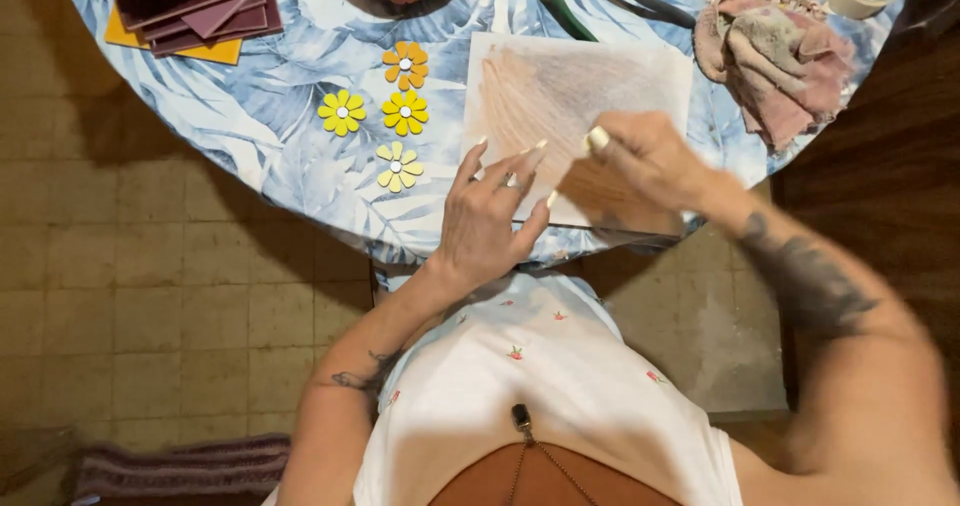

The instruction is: Sanding the edges and surfaces of small flower-shaped wooden tiles using a sheet of sandpaper on a workshop table.

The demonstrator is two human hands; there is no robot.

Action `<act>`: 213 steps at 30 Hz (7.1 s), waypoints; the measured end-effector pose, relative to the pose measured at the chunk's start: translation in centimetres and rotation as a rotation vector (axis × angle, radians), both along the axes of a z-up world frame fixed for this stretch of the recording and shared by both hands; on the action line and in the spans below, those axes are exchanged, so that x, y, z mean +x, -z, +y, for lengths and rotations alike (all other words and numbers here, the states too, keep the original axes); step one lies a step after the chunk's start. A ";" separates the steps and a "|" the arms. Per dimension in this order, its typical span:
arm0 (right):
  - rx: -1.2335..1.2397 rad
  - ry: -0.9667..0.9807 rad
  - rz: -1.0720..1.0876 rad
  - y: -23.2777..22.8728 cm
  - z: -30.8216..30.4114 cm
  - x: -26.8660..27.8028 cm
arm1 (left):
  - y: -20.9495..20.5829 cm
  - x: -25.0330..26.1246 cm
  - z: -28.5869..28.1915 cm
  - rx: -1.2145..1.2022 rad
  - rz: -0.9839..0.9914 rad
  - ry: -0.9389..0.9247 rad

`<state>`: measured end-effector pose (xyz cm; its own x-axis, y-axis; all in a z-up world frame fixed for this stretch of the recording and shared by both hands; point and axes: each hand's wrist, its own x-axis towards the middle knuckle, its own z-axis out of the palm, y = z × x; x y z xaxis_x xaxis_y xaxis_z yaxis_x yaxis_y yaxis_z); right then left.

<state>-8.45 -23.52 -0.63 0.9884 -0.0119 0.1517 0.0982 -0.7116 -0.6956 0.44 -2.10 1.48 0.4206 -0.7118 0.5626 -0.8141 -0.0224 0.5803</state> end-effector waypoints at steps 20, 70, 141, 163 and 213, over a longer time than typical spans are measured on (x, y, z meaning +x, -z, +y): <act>0.268 0.070 -0.065 -2.7 5.1 -0.2 | 1.3 -0.1 -1.5 -0.146 -0.028 -0.100; -0.973 -0.202 -0.384 1.2 0.9 7.8 | 1.3 -1.1 2.0 0.546 -0.225 0.131; -0.873 -0.205 0.125 -2.0 1.3 -1.9 | 1.3 -0.3 2.2 0.498 -0.209 0.095; -0.707 -0.351 0.064 -4.4 -3.1 -0.9 | 0.7 -0.5 2.0 0.464 -0.219 0.106; -0.561 0.048 -0.194 1.6 2.6 11.0 | 1.7 -0.9 2.1 0.440 -0.347 0.061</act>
<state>2.52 -20.87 -2.18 0.9423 0.0785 0.3255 0.1447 -0.9721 -0.1846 -0.50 -0.05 -0.18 0.2144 -0.9279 0.3052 -0.9630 -0.1486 0.2248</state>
